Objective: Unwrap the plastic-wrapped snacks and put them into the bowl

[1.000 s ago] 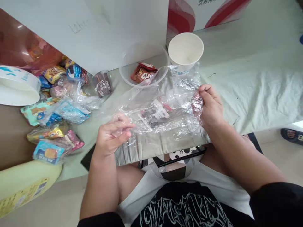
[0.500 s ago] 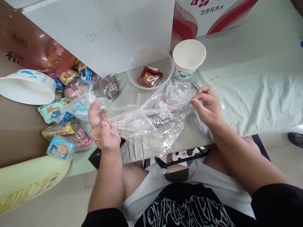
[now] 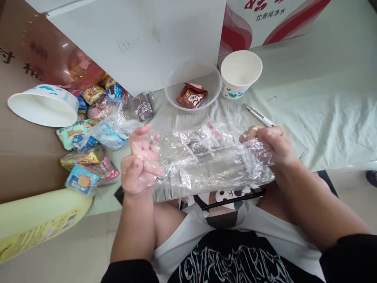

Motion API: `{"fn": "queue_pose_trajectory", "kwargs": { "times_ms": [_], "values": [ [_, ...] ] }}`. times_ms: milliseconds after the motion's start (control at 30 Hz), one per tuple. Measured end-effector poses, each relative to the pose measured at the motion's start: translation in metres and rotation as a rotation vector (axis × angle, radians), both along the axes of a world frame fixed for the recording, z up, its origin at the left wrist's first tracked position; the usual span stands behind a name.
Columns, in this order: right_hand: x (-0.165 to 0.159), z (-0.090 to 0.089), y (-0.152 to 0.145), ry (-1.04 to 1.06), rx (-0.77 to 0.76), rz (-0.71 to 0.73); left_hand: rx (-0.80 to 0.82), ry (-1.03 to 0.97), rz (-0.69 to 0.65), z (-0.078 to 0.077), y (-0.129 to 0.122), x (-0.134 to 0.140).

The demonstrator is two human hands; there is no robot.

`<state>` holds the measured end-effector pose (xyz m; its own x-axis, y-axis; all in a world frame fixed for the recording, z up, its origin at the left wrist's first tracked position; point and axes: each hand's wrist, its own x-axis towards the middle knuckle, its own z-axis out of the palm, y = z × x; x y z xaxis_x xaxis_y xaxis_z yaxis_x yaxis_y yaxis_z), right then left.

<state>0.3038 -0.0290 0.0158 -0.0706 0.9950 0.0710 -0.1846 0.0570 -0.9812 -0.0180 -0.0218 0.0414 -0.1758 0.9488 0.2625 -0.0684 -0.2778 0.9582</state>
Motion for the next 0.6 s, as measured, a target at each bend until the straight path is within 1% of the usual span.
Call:
{"fn": "queue_pose_trajectory", "kwargs": {
  "times_ms": [33, 67, 133, 167, 200, 267, 333, 400, 433, 467, 533, 600],
  "values": [
    [-0.001, -0.002, 0.0, -0.02, 0.037, -0.014, 0.018, -0.005, 0.016, -0.002, 0.0, 0.001],
    [-0.003, -0.006, 0.0, -0.053, 0.073, -0.053, 0.025, 0.005, 0.078, -0.004, 0.0, 0.003],
    [-0.005, -0.015, 0.002, -0.144, 0.154, -0.174, 0.017, 0.019, 0.238, -0.01, 0.005, 0.005],
    [-0.006, -0.019, 0.003, -0.19, 0.2, -0.229, 0.006, 0.014, 0.296, -0.012, 0.008, 0.006],
    [-0.006, -0.023, 0.004, -0.235, 0.245, -0.263, -0.006, 0.003, 0.326, -0.014, 0.011, 0.005],
    [-0.005, -0.027, 0.005, -0.306, 0.315, -0.282, 0.004, -0.022, 0.312, -0.016, 0.016, 0.003],
    [-0.003, -0.028, 0.004, -0.318, 0.36, -0.285, 0.077, -0.009, 0.25, -0.017, 0.018, -0.002],
    [-0.002, -0.026, 0.002, -0.302, 0.38, -0.287, 0.173, 0.061, 0.19, -0.019, 0.018, -0.008],
    [-0.002, -0.024, 0.001, -0.297, 0.39, -0.298, 0.197, 0.112, 0.163, -0.02, 0.018, -0.011],
    [-0.002, -0.022, 0.0, -0.308, 0.404, -0.321, 0.202, 0.163, 0.141, -0.022, 0.017, -0.014],
    [-0.003, -0.017, -0.004, -0.396, 0.456, -0.406, 0.172, 0.221, 0.1, -0.026, 0.016, -0.019],
    [-0.004, -0.012, -0.007, -0.504, 0.551, -0.507, 0.125, 0.209, 0.057, -0.03, 0.015, -0.022]
  ]
}}
